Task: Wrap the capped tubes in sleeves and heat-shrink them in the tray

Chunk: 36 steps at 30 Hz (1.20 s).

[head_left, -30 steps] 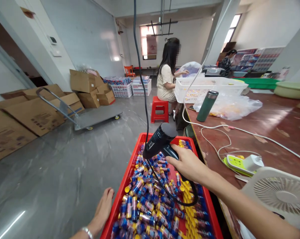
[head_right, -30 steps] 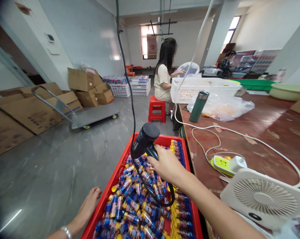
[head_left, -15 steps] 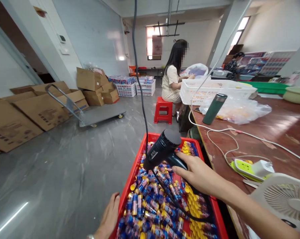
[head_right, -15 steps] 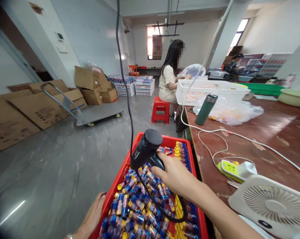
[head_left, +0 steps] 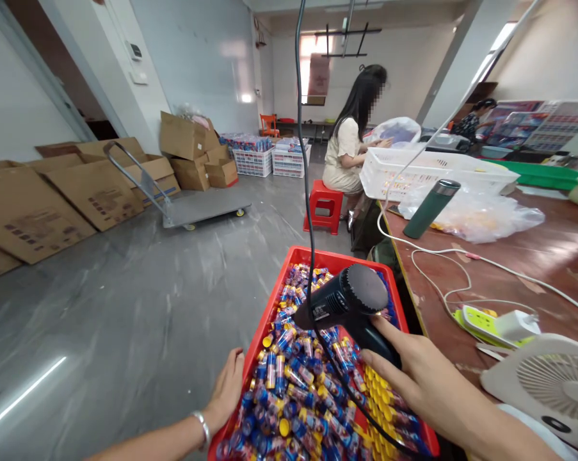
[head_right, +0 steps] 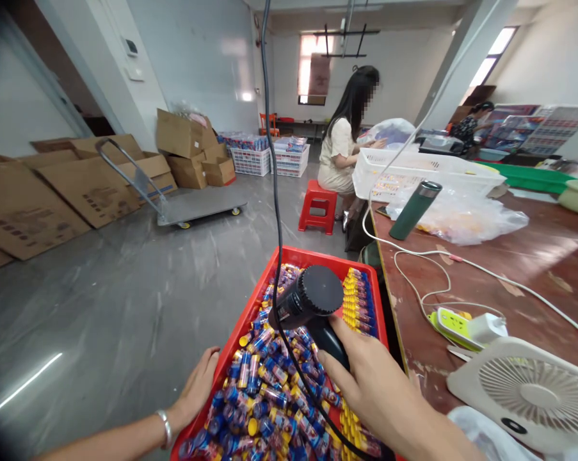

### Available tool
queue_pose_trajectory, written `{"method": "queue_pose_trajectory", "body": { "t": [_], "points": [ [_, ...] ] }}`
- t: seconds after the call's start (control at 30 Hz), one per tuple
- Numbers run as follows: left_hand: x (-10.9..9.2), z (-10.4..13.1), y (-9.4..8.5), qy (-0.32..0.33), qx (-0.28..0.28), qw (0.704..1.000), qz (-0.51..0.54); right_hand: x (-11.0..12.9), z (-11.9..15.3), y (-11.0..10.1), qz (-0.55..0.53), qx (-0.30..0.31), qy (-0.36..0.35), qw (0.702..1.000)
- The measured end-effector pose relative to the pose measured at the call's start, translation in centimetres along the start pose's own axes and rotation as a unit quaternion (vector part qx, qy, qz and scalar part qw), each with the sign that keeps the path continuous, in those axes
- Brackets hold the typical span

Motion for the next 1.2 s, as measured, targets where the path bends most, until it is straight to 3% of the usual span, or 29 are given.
{"method": "queue_pose_trajectory", "body": {
  "t": [0.13,0.3,0.53,0.67,0.93,1.2],
  "points": [
    [-0.1,-0.7,-0.2,0.009,0.0,1.0,-0.005,0.0,3.1,0.1,0.036,-0.051,-0.001,0.998],
    [-0.4,-1.7,-0.2,0.026,0.006,0.999,-0.018,-0.4,5.4,1.0,0.017,-0.027,0.034,0.999],
    [-0.7,-0.8,0.2,0.032,0.017,0.999,-0.012,-2.1,3.8,0.8,0.04,-0.076,0.118,0.989],
    [-0.3,-1.1,0.2,0.026,0.015,1.0,-0.007,-4.0,3.2,-0.1,0.067,-0.117,0.132,0.982],
    [0.6,-2.0,0.2,0.03,0.003,1.0,0.007,-6.7,2.5,-0.1,0.038,-0.135,0.171,0.975],
    [0.8,-2.0,0.6,0.015,0.013,1.0,-0.007,-7.6,1.6,0.5,0.028,-0.088,0.192,0.977]
  ]
}}
Point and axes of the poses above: each hand's wrist, its own z-axis away from the middle knuckle, its own y-axis out of the palm, x = y × z, the point moved 9 cm from there along -z, towards the middle knuckle, and after that the axes turned 1 degree about -y, right-handed, at the moved point
